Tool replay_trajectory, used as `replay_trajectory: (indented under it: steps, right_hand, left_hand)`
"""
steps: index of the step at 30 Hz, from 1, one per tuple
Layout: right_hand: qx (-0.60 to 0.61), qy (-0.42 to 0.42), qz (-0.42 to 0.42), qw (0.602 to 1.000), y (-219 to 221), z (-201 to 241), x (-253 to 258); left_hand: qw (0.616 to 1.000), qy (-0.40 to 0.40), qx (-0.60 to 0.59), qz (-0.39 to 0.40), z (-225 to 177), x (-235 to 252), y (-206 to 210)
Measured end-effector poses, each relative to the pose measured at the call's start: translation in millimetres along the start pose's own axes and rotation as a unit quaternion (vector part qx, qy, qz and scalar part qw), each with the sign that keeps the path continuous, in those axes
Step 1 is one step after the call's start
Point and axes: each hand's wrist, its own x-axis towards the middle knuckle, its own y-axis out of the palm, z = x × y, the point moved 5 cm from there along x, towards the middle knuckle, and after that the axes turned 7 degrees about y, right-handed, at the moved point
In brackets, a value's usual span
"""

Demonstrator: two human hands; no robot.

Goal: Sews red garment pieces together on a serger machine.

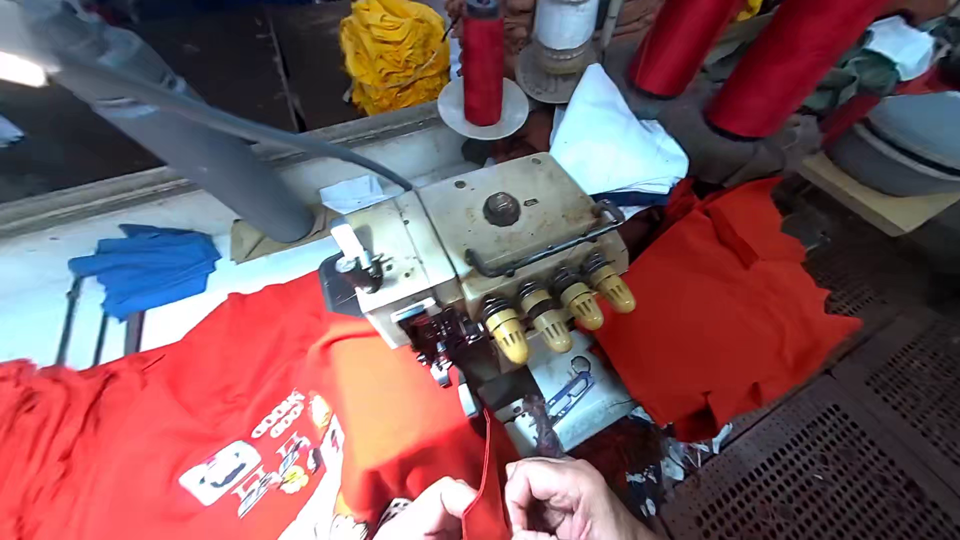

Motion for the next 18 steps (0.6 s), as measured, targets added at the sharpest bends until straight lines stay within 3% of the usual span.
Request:
replay_trajectory:
  steps: [5,9,13,16,18]
  right_hand:
    - [0.141,0.049,0.059,0.987,18.7,-12.7,1.9]
    - [0.188,0.069,0.101,0.975,28.0,-10.9,0.7]
    - [0.252,0.144,0.069,0.954,34.0,-3.4,-2.7]
    - [0.232,0.125,0.072,0.962,34.6,-11.3,-5.3]
    - [0.162,0.074,0.09,0.98,31.3,-21.3,-7.1]
  left_hand:
    - [0.994,-0.005,-0.105,0.007,0.0,-18.8,-7.6]
    - [0.989,0.016,-0.149,0.002,-7.9,-26.4,-8.8]
    - [0.981,0.011,-0.193,0.01,-0.7,-33.7,-18.3]
    - [0.981,-0.039,-0.188,-0.041,9.6,-40.6,-26.4]
    - [0.986,-0.063,-0.124,-0.088,15.4,-46.5,-35.3]
